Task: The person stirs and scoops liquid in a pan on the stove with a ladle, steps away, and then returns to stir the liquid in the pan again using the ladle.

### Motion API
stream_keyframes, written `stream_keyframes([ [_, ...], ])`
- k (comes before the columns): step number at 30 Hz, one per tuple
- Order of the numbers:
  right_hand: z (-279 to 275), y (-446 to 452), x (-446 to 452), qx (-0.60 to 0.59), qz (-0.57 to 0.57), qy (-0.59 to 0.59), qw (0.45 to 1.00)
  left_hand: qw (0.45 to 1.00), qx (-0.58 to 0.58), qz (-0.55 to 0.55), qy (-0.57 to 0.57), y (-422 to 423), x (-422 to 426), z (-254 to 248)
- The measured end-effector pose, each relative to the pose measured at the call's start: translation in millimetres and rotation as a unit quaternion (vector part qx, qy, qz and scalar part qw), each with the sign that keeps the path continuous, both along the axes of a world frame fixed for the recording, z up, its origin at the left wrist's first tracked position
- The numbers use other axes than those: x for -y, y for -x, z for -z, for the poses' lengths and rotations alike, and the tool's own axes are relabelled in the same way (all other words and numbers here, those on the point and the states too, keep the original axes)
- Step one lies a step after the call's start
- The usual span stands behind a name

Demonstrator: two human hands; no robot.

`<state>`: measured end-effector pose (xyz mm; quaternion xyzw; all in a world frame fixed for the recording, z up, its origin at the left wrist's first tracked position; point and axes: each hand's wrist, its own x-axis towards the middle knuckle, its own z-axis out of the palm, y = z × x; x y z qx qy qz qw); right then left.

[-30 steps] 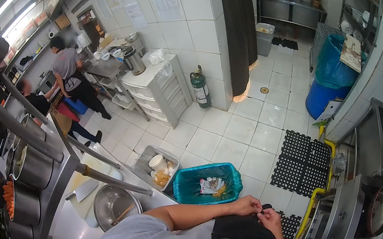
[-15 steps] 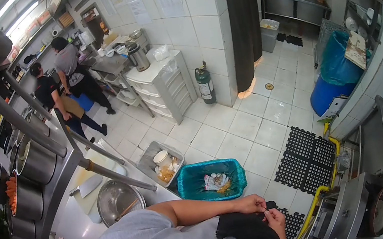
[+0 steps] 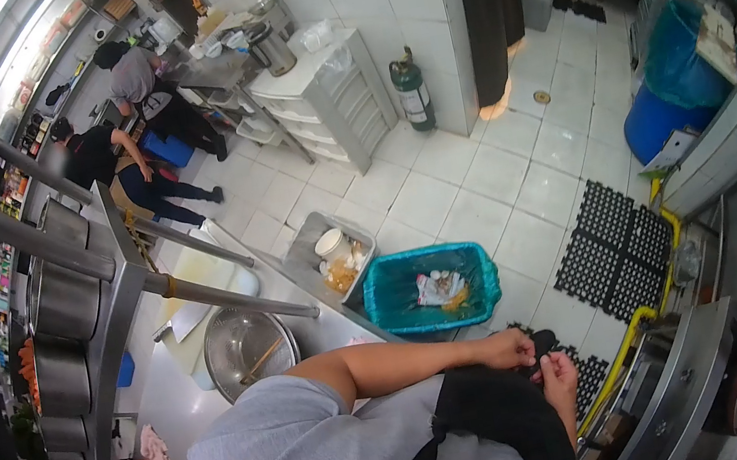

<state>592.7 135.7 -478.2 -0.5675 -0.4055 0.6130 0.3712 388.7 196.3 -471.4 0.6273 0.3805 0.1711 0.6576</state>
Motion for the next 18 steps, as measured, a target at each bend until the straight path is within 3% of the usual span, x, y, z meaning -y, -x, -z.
stream_keyframes([
  [11,12.3,-0.4,-0.4,0.003,0.004,0.047,0.999,0.999,-0.003,0.029,0.038,0.3,-4.6,12.2],
  [13,14.0,0.3,1.4,-0.007,0.023,0.069,0.997,0.999,0.022,0.034,-0.017,-4.1,-4.3,25.5],
  [18,10.3,2.1,4.9,0.016,-0.017,-0.006,1.0,0.997,-0.045,0.053,0.012,-6.7,-8.5,-16.0],
])
